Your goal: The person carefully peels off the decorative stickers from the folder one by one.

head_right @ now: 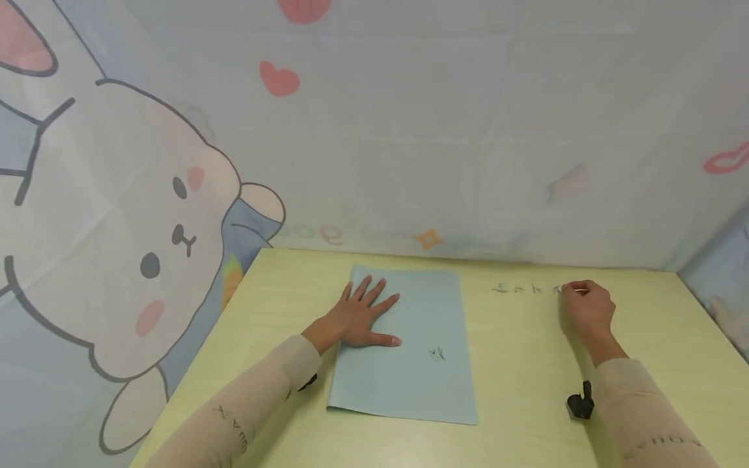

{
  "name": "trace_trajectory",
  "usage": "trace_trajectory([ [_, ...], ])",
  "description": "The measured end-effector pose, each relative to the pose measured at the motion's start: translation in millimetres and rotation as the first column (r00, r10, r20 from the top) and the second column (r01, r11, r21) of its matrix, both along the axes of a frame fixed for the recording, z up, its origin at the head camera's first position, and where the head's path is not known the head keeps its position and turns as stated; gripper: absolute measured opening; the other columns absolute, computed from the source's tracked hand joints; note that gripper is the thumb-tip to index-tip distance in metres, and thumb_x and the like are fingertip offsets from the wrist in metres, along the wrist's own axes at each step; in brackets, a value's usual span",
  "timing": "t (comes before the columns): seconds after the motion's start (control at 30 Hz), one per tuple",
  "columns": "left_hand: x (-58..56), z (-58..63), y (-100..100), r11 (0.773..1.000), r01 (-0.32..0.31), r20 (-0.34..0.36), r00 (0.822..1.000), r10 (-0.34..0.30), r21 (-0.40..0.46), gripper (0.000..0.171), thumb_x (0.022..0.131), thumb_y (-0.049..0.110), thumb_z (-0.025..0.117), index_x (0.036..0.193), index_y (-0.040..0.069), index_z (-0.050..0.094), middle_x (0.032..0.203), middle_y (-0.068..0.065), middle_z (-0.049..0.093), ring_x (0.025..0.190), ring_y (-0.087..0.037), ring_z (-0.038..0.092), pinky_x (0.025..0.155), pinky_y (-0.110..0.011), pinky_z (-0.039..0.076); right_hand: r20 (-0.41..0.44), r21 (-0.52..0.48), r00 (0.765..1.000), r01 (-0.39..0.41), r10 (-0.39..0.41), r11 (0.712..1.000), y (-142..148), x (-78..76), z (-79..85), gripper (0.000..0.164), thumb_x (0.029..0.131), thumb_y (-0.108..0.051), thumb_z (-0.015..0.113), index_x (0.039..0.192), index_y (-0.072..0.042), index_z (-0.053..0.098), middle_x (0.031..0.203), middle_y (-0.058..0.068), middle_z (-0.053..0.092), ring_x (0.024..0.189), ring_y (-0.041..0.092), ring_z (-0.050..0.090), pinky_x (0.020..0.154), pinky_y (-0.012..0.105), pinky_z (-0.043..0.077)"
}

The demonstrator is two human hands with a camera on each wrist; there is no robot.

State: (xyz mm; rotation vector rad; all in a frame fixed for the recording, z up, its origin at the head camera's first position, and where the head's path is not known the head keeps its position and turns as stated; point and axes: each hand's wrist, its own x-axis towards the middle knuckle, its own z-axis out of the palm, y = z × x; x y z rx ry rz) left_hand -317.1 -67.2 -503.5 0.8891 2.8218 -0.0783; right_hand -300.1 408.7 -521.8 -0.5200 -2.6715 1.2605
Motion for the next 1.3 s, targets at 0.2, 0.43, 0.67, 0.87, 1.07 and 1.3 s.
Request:
trace_trajectory([
  [0.2,-2.1,-4.8,0.2,1.0,-0.001,0.006,1.0,0.001,-0.009,0.104,0.089,0.091,0.045,0.172,0.035,0.015,0.179,-0.009,0.002,0.163,-0.039,-0.005,0.127,-0.065,0.003,-0.092,0.102,0.985,-0.139,0.148,0.985,-16.0,0.2,-2.2,0.048,0.112,-0.032,0.051,0.134,0.009,0.061,0.116,0.026,0.064,0.087,0.028,0.062,0.061,0.033,0.05],
  [0.43,-6.0,-7.5,-1.0,0.999,0.0,-0.002,1.0,-0.001,-0.036,0.104,0.089,0.093,0.041,0.172,0.037,0.011,0.179,-0.007,-0.001,0.163,-0.038,-0.007,0.127,-0.064,0.002,-0.195,0.215,0.934,-0.258,0.3,0.942,-42.9,-5.4,7.2,0.04,0.11,-0.028,0.058,0.129,0.005,0.067,0.106,0.02,0.069,0.093,0.032,0.066,0.063,0.029,0.051],
  [0.67,-7.5,-9.5,-2.3,1.0,-0.005,0.001,1.0,0.005,-0.016,0.104,0.089,0.092,0.043,0.171,0.038,0.011,0.179,-0.007,-0.002,0.163,-0.037,-0.008,0.127,-0.064,0.001,-0.229,0.238,0.871,-0.383,0.435,0.893,-73.0,-1.0,17.2,0.04,0.109,-0.024,0.062,0.134,0.006,0.066,0.104,0.016,0.071,0.088,0.025,0.068,0.062,0.028,0.051],
  [0.87,-6.3,-10.0,-1.7,1.0,0.011,-0.012,1.0,-0.011,-0.027,0.104,0.089,0.093,0.041,0.172,0.037,0.012,0.179,-0.008,0.0,0.163,-0.038,-0.006,0.127,-0.065,0.003,-0.232,0.227,0.842,-0.44,0.487,0.869,-90.3,5.1,17.1,0.038,0.108,-0.02,0.064,0.136,0.006,0.065,0.105,0.016,0.071,0.086,0.023,0.067,0.061,0.028,0.051],
  [1.07,-4.5,-7.6,-0.2,1.0,0.008,-0.002,1.0,-0.008,-0.013,0.104,0.089,0.091,0.045,0.172,0.036,0.014,0.179,-0.009,0.001,0.163,-0.039,-0.006,0.127,-0.065,0.002,-0.222,0.226,0.832,-0.463,0.509,0.857,-103.4,8.7,18.4,0.039,0.107,-0.023,0.066,0.135,0.005,0.066,0.104,0.013,0.07,0.09,0.027,0.068,0.066,0.029,0.051],
  [1.3,-4.7,-8.4,-1.8,1.0,-0.005,-0.012,1.0,0.004,-0.026,0.104,0.089,0.092,0.043,0.172,0.037,0.013,0.179,-0.007,0.0,0.163,-0.038,-0.006,0.127,-0.064,0.002,-0.203,0.219,0.804,-0.519,0.559,0.826,-114.3,10.0,21.1,0.038,0.107,-0.025,0.067,0.133,0.003,0.068,0.105,0.01,0.071,0.093,0.028,0.069,0.067,0.029,0.052],
])
